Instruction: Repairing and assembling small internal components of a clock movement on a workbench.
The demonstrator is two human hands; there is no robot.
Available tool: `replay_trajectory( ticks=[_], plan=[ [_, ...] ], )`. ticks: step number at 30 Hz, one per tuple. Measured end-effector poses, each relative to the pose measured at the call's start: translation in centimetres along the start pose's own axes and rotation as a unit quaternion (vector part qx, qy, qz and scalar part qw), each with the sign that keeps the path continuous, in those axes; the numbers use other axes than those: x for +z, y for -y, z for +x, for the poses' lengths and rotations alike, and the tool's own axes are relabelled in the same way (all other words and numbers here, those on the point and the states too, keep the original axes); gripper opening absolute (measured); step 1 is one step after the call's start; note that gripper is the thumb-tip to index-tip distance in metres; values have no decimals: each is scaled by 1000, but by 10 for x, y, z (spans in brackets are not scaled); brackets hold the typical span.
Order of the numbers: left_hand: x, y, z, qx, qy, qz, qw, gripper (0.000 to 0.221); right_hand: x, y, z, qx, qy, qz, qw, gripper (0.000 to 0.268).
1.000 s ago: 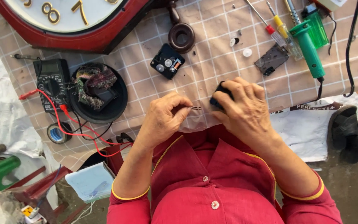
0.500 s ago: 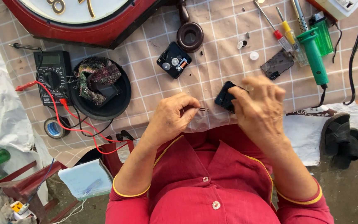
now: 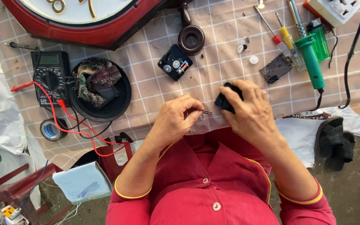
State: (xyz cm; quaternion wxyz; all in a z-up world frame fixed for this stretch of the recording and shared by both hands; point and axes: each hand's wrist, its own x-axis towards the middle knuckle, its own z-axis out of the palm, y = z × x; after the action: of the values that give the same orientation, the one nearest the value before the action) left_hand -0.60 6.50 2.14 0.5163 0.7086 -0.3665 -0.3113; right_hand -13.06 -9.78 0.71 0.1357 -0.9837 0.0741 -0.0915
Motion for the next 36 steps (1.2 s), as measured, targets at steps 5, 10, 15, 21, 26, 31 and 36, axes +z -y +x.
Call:
replay_trajectory(
  ticks=[5, 10, 15, 21, 26, 31, 36],
  plan=[
    [-5, -4, -3, -2, -4, -1, 1000, 5, 8, -32, -6, 113, -13, 492, 863, 59],
    [-6, -4, -5, -8, -10, -1, 1000, 5, -11, -25, 10, 228, -25, 784, 577, 58],
    [-6, -5, -5, -13, -15, -3, 1000, 5, -6, -33, 21, 59, -67, 335, 938, 40],
    [-7, -8, -5, -20, -19, -1, 1000, 6, 8, -7, 20, 26, -22, 147, 989, 38],
    [-10, -6, 0, -19, -24, 5, 1000, 6, 3, -9, 11, 63, 14, 150, 987, 33],
    [-7, -8, 9, -1, -19, 20, 1000, 4, 1, -15, 4, 48, -2, 126, 991, 30],
    [-7, -14, 24, 26, -22, 47, 998, 3, -18, -25, 2, 76, -26, 166, 983, 27]
  ],
)
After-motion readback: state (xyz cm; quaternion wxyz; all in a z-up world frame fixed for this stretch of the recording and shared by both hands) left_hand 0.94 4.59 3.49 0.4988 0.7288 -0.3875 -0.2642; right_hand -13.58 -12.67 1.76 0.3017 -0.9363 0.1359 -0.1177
